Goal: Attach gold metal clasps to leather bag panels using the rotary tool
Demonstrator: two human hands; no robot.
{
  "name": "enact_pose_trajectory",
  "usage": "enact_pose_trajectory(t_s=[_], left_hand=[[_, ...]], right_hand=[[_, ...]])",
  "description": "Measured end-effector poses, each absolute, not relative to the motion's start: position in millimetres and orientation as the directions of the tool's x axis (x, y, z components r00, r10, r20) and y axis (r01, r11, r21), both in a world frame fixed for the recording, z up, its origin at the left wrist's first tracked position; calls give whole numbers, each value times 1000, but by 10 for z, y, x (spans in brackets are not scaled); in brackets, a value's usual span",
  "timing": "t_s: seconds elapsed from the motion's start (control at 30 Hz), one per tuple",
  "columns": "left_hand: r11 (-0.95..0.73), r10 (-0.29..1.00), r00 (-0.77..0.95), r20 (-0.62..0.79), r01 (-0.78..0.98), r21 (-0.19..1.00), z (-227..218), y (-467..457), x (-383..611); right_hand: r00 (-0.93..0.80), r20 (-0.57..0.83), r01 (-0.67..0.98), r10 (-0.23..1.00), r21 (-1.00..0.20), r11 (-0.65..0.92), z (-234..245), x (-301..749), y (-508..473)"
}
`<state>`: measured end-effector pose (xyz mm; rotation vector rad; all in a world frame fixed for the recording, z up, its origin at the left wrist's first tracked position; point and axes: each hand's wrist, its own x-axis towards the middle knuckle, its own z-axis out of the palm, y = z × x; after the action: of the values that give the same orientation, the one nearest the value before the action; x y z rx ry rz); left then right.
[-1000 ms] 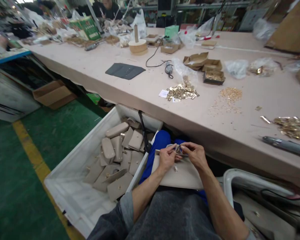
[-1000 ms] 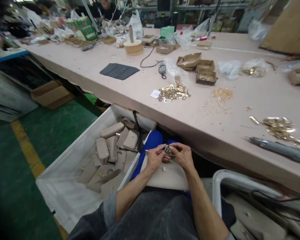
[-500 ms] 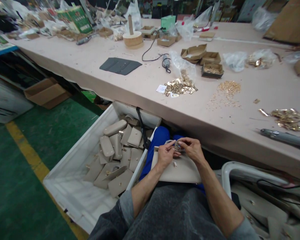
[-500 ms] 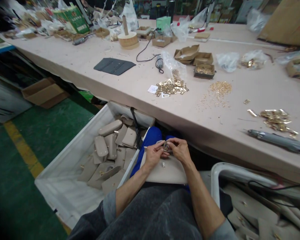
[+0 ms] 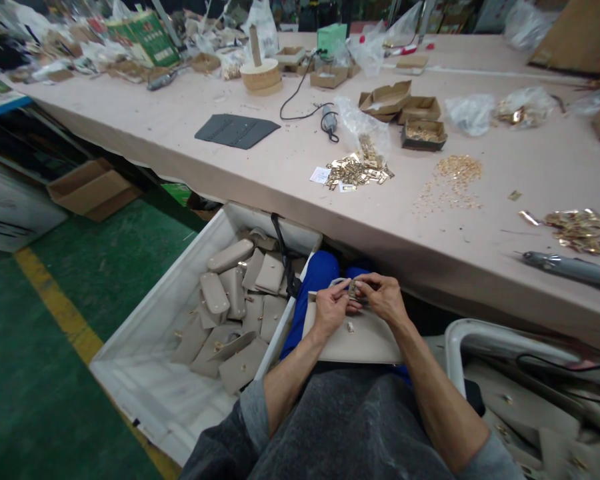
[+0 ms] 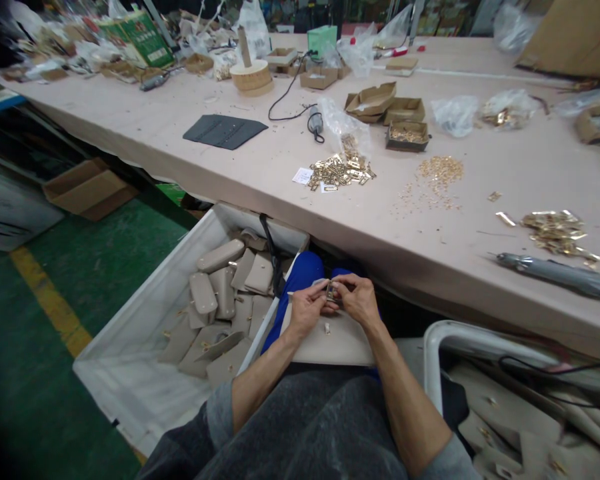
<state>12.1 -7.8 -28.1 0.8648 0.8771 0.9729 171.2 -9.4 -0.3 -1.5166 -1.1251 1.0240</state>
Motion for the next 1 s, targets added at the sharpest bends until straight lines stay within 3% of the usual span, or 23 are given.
enact_pose_trajectory(t_s=[0.7, 0.9, 1.0], left_hand=[[309, 927, 305, -219, -286, 907, -297, -82, 122], [289, 942, 253, -221, -275, 917, -305, -87, 146], [298, 946, 216, -241, -288, 910, -283, -87, 164]], right_hand=[[232, -67, 195, 970, -974, -114, -67, 1722, -101], [276, -109, 153, 955, -976, -156, -43, 1700, -109], [277, -67, 179, 958, -977, -120, -42, 1703, -130]])
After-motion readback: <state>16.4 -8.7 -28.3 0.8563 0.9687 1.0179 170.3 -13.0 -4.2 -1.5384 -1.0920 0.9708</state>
